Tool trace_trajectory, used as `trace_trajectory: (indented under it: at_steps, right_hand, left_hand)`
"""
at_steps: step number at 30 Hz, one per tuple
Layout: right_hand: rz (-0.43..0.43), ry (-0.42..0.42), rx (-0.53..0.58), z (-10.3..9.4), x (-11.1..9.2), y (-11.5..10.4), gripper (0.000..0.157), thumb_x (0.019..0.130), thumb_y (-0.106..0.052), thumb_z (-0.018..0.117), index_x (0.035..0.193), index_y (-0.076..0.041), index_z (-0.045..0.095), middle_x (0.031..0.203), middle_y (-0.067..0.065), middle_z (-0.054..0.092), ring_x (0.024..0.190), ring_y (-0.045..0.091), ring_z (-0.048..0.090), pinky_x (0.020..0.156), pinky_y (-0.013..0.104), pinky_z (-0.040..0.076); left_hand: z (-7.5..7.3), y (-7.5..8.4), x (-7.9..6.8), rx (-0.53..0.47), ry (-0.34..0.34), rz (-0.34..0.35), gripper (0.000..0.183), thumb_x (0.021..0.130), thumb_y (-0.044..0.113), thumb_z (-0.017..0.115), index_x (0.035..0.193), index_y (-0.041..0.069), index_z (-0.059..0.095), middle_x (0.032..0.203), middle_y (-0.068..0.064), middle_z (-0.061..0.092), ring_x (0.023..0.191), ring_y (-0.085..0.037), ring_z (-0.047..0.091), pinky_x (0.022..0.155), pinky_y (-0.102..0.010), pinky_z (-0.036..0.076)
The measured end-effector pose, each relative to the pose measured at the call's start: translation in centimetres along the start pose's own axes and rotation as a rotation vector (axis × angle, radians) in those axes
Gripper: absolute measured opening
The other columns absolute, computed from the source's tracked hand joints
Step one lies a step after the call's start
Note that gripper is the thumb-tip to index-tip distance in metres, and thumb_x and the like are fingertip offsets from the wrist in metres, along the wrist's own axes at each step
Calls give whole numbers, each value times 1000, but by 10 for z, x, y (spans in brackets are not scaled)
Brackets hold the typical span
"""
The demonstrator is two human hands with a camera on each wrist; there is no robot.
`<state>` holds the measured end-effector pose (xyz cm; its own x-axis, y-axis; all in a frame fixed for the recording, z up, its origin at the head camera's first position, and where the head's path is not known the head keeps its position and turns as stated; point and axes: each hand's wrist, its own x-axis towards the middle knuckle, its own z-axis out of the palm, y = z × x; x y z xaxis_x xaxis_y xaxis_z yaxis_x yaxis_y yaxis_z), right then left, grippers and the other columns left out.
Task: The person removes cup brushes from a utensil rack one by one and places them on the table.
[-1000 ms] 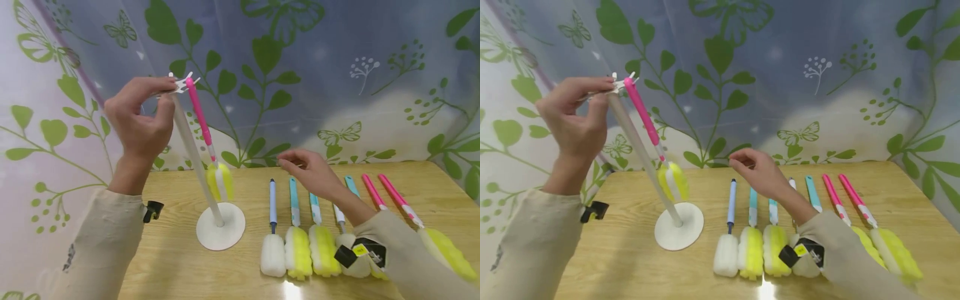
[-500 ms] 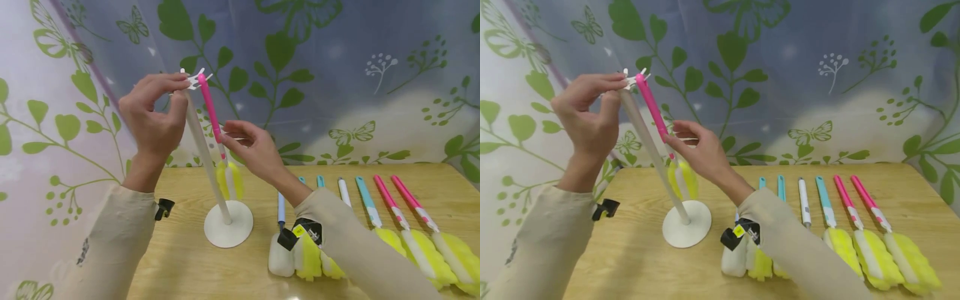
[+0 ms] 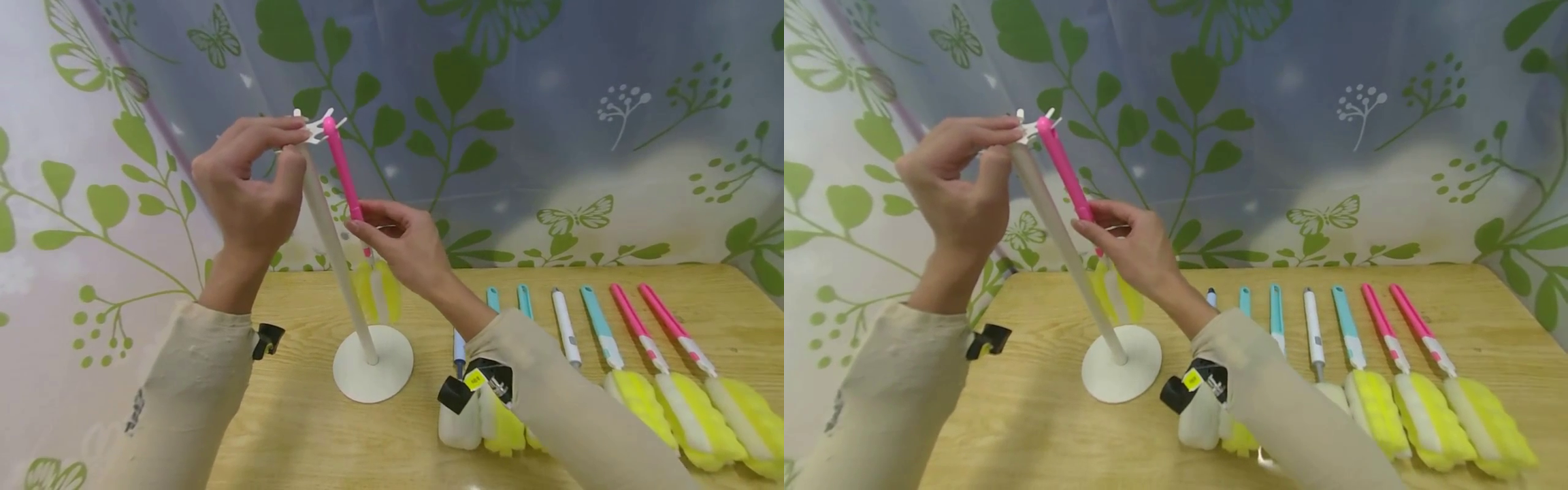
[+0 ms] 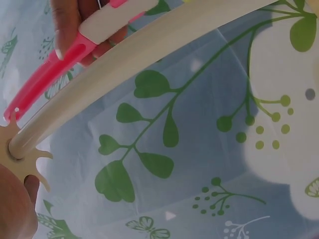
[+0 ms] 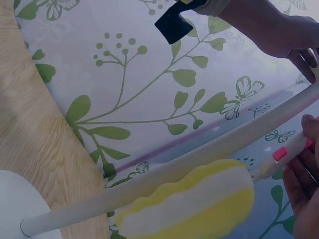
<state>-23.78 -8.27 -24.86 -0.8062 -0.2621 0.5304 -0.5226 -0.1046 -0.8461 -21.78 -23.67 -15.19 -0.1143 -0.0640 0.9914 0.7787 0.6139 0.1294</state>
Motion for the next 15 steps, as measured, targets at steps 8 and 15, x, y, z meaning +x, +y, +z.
trace_trajectory:
  at_steps: [8,15]
  right_hand:
    - [-100,52,97,-17,-4,-23,28,84,-8,71,111,-2,69,98,7,71,86,21,68,76,35,53]
    - [-45,55,47,-33,-12,-27,27,82,-13,74,108,-6,70,95,5,70,82,22,67,70,31,51]
  left_hand:
    - [2,4,1,5,18,-4,28,74,13,51,73,1,76,78,-6,72,75,-22,69,65,-23,45]
    - [1,5,0,-4,23,-31,26,72,10,51,73,0,76,78,-7,72,74,-23,69,66,-22,46]
